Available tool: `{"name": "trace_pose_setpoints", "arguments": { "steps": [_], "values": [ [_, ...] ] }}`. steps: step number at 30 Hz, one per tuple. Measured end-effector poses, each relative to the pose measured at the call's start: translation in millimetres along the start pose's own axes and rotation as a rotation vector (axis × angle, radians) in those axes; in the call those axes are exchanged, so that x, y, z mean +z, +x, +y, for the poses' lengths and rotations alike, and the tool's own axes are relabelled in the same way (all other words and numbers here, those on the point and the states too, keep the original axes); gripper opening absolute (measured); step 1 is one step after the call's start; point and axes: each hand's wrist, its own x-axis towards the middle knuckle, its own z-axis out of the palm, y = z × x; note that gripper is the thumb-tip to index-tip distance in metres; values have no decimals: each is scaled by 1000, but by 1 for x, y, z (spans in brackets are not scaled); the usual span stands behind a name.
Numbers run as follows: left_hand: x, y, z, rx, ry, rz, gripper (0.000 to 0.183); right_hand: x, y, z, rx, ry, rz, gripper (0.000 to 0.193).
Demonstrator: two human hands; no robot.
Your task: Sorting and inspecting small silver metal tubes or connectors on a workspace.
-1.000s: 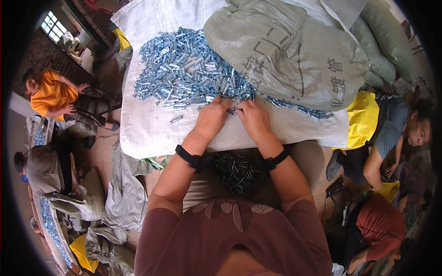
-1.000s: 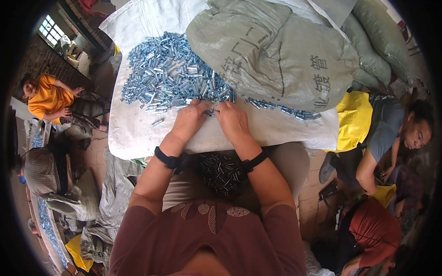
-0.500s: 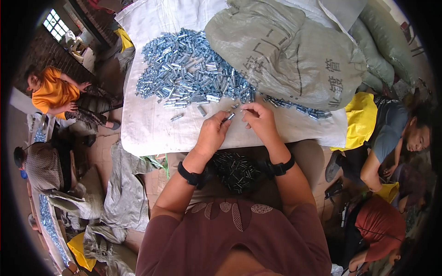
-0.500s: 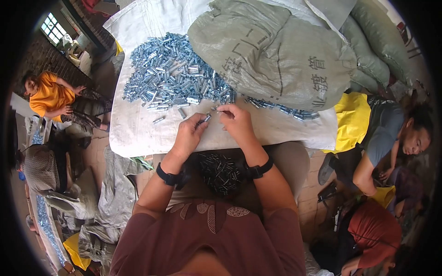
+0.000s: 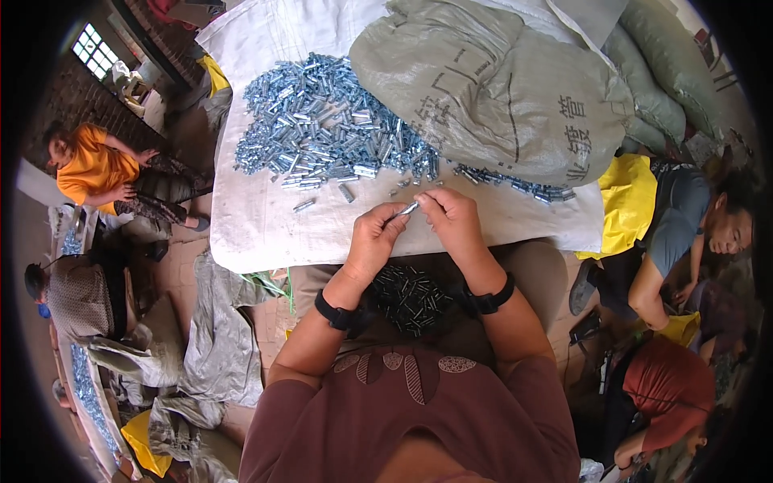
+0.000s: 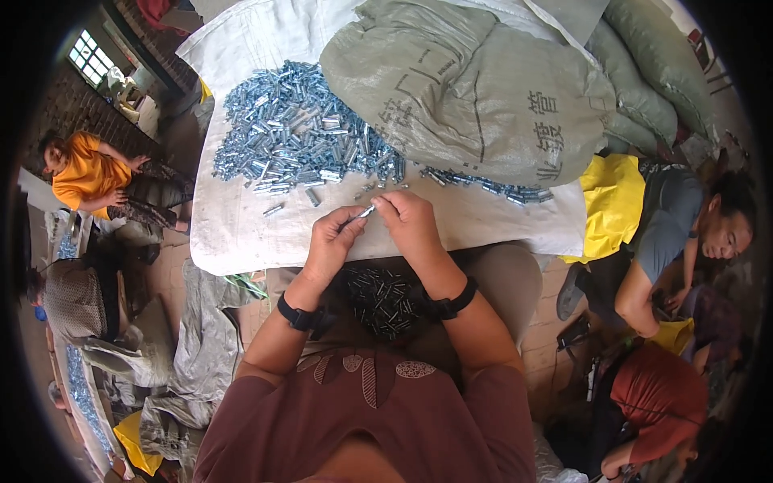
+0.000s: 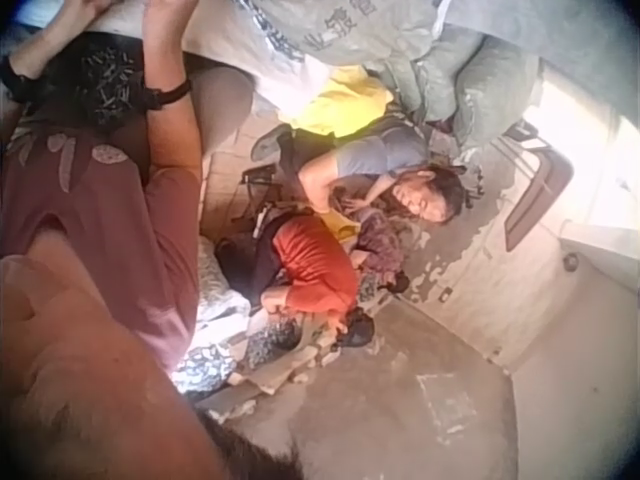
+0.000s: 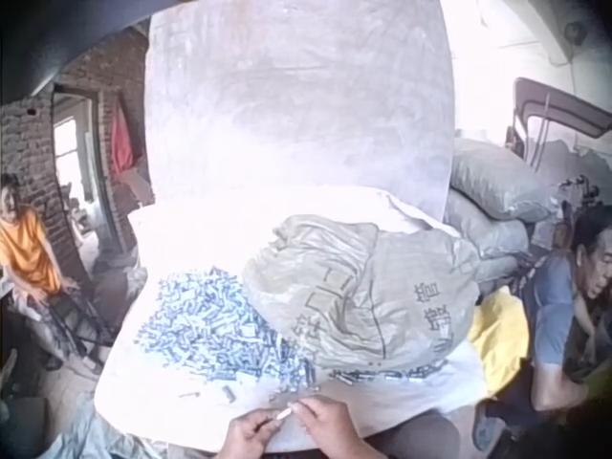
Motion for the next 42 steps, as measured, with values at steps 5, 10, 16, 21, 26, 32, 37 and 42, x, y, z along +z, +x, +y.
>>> {"name": "trace_pose_setpoints", "arguments": {
  "steps": [5, 10, 16, 21, 26, 32, 37, 42],
  "values": [
    [0, 0, 1, -57, -76, -44, 16, -1, -1, -1, -154, -208, 29, 14],
    [2, -6, 4, -167, -110, -32, 15, 13, -15, -1, -232, -351, 68, 15],
    [-5, -12, -10, -126, -37, -22, 16, 29, -18, 1, -309, -396, 70, 15],
    [-48, -3, 7, 126, 451, -259, 27, 21, 8, 10, -234, -576, -76, 14],
    [-72, 35, -13, 148, 955, -56, 20, 48, 33, 41, -204, -627, -65, 15],
    [-68, 39, -16, 255, 822, 36, 18, 37, 25, 33, -234, -583, -74, 12],
    [-37, 20, -5, 146, 403, 50, 17, 22, 10, 18, 77, 32, -20, 14],
    [-14, 6, -4, -47, 24, -68, 10, 11, 3, 4, 213, 411, -62, 18]
  ]
}}
